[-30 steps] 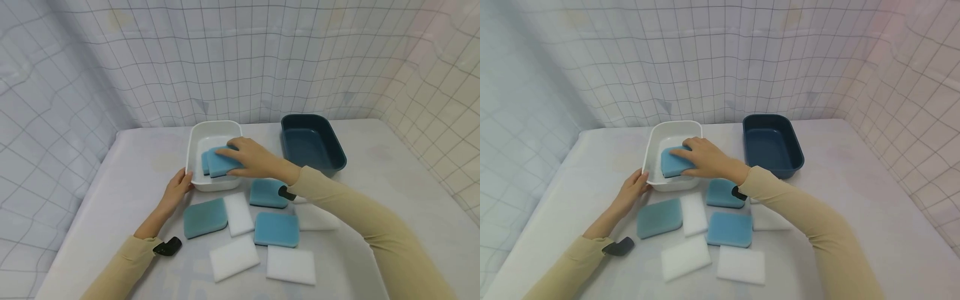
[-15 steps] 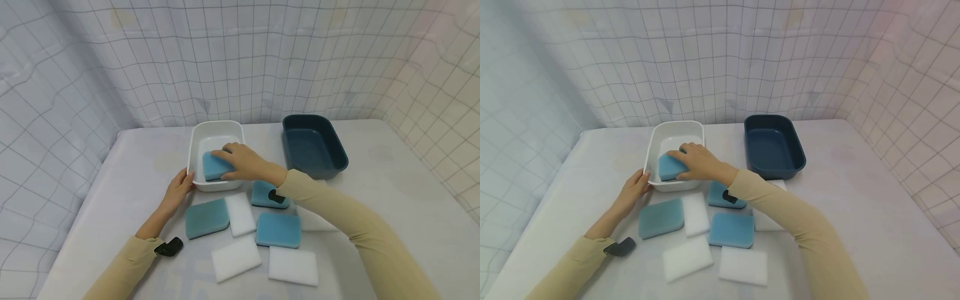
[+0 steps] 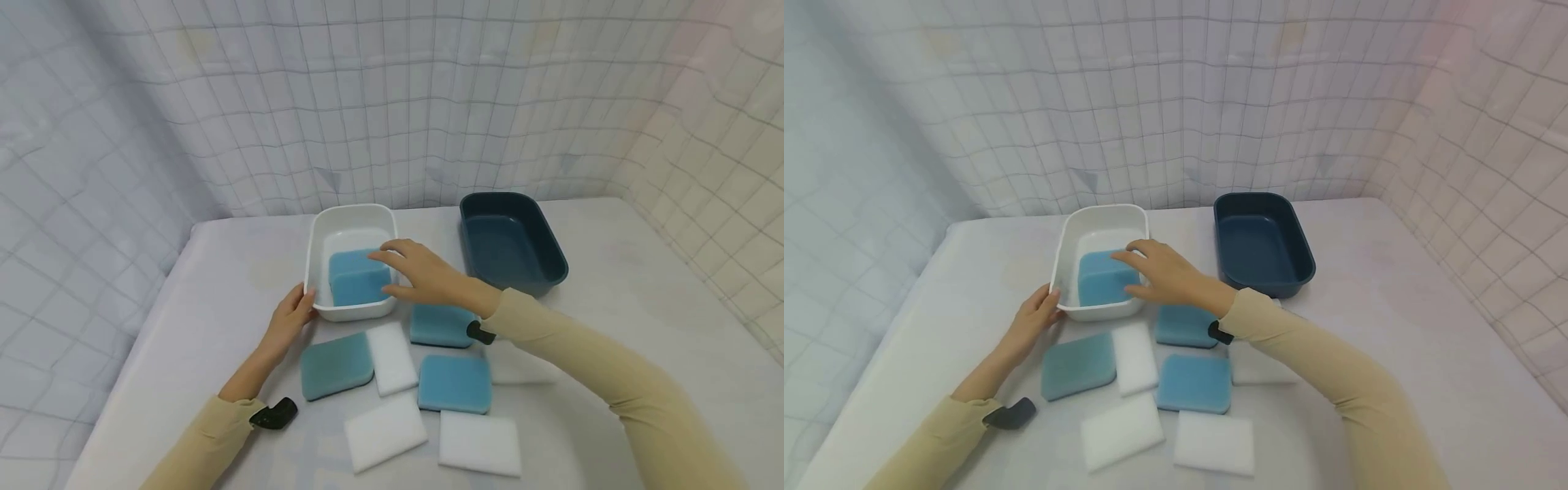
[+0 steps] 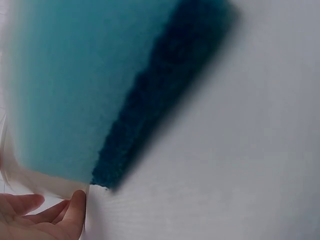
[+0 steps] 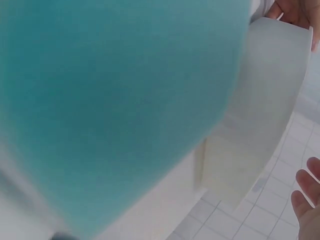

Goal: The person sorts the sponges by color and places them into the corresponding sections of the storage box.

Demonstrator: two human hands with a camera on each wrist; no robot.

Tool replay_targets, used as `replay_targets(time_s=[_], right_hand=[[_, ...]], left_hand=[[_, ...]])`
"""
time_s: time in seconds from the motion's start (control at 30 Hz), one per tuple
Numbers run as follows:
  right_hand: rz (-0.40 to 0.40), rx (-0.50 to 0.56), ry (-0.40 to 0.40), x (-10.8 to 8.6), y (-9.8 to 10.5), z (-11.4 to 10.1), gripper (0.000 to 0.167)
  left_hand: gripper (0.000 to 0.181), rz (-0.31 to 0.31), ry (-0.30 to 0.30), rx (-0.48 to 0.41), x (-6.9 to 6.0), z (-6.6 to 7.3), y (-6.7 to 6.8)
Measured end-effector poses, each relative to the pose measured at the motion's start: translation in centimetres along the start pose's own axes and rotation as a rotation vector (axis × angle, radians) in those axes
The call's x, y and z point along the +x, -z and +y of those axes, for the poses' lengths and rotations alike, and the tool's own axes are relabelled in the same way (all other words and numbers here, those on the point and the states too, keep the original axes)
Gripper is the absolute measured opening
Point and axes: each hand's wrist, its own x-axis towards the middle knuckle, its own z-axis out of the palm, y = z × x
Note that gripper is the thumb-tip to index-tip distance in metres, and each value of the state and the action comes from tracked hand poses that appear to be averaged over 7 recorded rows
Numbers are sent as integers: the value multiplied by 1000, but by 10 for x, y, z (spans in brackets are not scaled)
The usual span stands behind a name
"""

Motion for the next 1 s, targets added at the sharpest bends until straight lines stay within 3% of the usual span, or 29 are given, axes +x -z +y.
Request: replay_targets(time_s=[0.27, 0.43, 0.77, 1.0], right_hand=[[28, -8, -53, -30, 12, 16, 56], [58, 0, -47, -50, 10, 18, 53], [6, 16, -78, -94, 1, 13, 55], [19, 13, -74, -109, 1, 14, 59]], left_hand=[[55, -2, -9, 10, 10, 1, 5], [57, -3, -2, 14, 10, 1, 8], [57, -8, 4, 18, 8, -3, 8], [57, -9, -7, 17, 10, -2, 8]])
